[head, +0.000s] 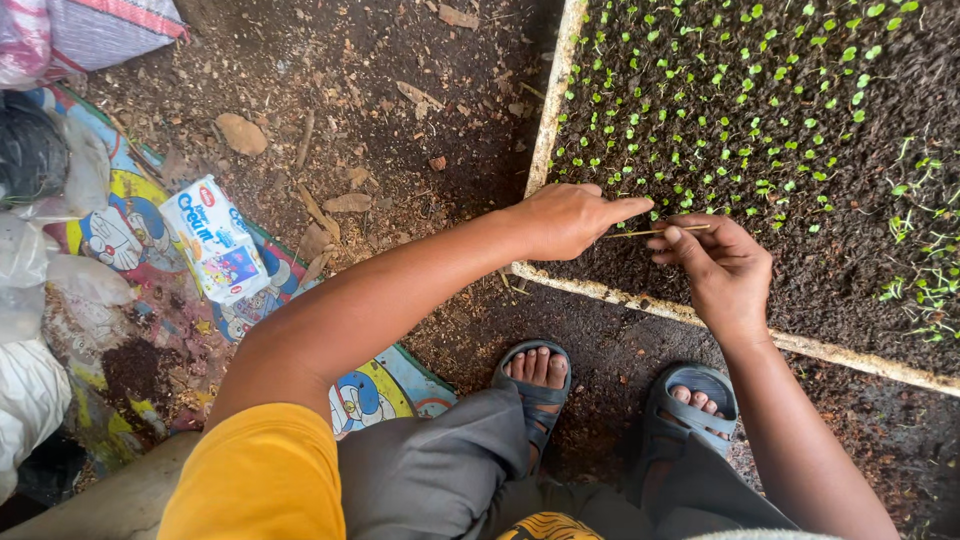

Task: The person uses a thin wooden stick to carefully remove unwanted seedlings from a rectangular tray filled with soil and small green sprouts. They repeatedly insert the stick into the soil to lift and extract the unwanted plants.

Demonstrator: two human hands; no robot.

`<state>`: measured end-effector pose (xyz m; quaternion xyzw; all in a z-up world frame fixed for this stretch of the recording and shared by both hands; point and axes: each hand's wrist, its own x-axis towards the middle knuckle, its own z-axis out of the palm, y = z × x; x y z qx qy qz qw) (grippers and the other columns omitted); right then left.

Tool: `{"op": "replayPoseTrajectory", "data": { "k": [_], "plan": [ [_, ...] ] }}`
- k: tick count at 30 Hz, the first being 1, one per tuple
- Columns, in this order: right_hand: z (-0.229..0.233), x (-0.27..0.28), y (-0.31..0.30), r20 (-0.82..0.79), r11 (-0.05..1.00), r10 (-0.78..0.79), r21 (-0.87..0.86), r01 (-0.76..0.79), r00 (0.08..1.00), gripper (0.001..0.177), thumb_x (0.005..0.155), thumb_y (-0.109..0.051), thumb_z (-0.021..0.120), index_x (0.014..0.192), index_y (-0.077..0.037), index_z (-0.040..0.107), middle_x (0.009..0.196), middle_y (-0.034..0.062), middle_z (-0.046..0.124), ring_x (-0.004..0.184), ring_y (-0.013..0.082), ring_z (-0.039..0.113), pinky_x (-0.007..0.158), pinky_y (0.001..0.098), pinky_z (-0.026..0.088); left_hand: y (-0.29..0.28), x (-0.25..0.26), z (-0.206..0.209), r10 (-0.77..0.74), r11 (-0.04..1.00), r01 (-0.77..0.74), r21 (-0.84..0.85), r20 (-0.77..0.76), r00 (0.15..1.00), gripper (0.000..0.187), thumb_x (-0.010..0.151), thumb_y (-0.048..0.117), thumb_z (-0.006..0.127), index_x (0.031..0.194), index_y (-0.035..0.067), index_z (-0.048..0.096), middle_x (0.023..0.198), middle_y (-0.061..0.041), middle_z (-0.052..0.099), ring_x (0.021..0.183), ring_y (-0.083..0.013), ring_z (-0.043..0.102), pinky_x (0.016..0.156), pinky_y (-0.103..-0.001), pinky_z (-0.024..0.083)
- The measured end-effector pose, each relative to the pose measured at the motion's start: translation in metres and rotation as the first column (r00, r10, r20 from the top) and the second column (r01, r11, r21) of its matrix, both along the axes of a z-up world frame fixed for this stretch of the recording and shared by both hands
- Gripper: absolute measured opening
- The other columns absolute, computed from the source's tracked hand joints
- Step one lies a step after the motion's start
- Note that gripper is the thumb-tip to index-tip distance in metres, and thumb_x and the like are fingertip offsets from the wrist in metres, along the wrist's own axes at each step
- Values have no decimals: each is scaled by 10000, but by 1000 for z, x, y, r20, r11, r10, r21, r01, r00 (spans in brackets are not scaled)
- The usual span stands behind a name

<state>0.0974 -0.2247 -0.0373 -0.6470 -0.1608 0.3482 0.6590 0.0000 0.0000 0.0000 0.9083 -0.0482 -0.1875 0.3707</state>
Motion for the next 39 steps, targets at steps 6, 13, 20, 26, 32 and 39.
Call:
{"op": "replayPoseTrajectory", "data": {
  "k": [6,13,20,26,32,39],
  "plan": [
    [-12,-5,0,-16,1000,-13,9,13,1000,104,1028,54,644,1118,108,639,1045,307,702,897,282,737,760,375,653,2,1,-4,-35,998,34,45,31,999,554,1016,-45,488,1545,97,403,759,-57,667,770,-189,621,762,-338,552],
    [-8,-11,7,54,1000,9,1,-9,999,90,1016,81,653,1099,117,649,1031,305,705,882,273,730,754,371,643,2,0,-18,-38,998,35,57,61,997,545,1028,-25,491,1548,109,395,750,-57,668,775,-180,618,743,-330,560],
    [5,-5,3,39,1000,4,-7,-4,999,88,1041,75,618,1121,110,631,1046,302,699,895,284,732,779,395,651,1,3,-22,-49,996,39,84,114,992,535,1021,-36,488,1531,103,407,751,-53,666,778,-181,622,753,-328,572],
    [2,-6,4,-9,1000,-1,6,1,1000,100,1031,61,628,1118,110,628,1048,296,701,900,282,737,778,386,654,0,4,-20,-64,994,54,97,111,992,523,1018,-27,500,1519,101,423,744,-52,662,771,-181,622,746,-332,575],
    [-8,-7,4,13,1000,12,10,-12,1000,101,1034,64,630,1120,117,634,1041,295,701,905,273,731,786,385,647,1,3,-18,-70,994,58,94,119,990,512,1014,-35,508,1506,85,436,734,-59,658,765,-185,629,746,-337,582],
    [-15,-8,4,141,999,46,-19,-44,989,84,1019,86,662,1097,119,660,1012,282,708,887,263,724,777,378,630,0,4,-15,-70,994,58,93,124,990,497,1010,-25,523,1491,84,458,726,-56,659,763,-187,642,754,-343,589]
  ]
}}
